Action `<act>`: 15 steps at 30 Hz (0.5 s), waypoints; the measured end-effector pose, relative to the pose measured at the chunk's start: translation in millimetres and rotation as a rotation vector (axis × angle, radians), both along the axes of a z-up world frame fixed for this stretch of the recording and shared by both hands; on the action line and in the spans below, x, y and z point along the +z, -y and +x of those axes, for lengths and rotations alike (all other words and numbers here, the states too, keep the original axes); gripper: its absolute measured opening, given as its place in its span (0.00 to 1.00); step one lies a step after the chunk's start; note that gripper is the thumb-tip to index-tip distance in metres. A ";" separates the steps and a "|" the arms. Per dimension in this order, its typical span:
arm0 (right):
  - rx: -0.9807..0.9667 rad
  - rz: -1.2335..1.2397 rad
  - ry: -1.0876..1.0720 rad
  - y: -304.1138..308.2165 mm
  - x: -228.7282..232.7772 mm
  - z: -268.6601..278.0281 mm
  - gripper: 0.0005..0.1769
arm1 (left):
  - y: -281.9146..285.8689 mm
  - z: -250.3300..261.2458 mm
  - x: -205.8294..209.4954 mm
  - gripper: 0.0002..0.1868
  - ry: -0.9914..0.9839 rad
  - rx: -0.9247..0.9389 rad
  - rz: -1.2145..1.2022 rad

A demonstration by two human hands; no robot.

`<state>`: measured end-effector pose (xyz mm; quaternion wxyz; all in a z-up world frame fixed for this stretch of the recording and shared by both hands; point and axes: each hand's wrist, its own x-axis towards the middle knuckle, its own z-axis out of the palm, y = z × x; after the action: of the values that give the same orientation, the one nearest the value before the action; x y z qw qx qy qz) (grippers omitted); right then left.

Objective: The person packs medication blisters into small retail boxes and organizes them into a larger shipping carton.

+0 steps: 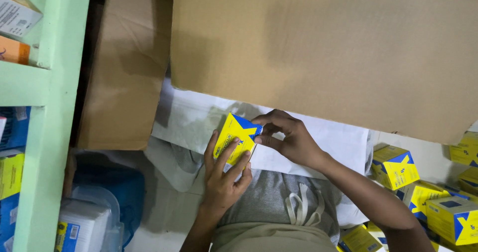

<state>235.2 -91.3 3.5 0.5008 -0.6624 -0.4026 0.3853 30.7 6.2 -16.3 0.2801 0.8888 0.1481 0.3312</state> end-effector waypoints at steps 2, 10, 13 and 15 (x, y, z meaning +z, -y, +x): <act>0.003 0.001 0.015 -2.2 0.0 1.6 0.20 | -0.2 -1.0 -0.9 0.19 0.005 -0.008 -0.014; 0.120 0.138 0.282 -5.2 -28.9 15.0 0.20 | -5.2 -9.6 -16.4 0.20 -0.039 -0.036 0.021; 0.162 0.347 0.445 -8.0 -40.8 21.3 0.15 | -7.8 -9.9 -15.3 0.20 -0.012 -0.043 0.034; 0.190 0.445 0.543 -12.6 -41.6 23.8 0.17 | -9.0 -9.3 -15.9 0.21 -0.002 -0.049 0.064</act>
<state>259.0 -78.7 -38.1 0.4696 -0.5749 -0.6546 0.1430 21.4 15.2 -32.1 0.2596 0.9009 0.1159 0.3280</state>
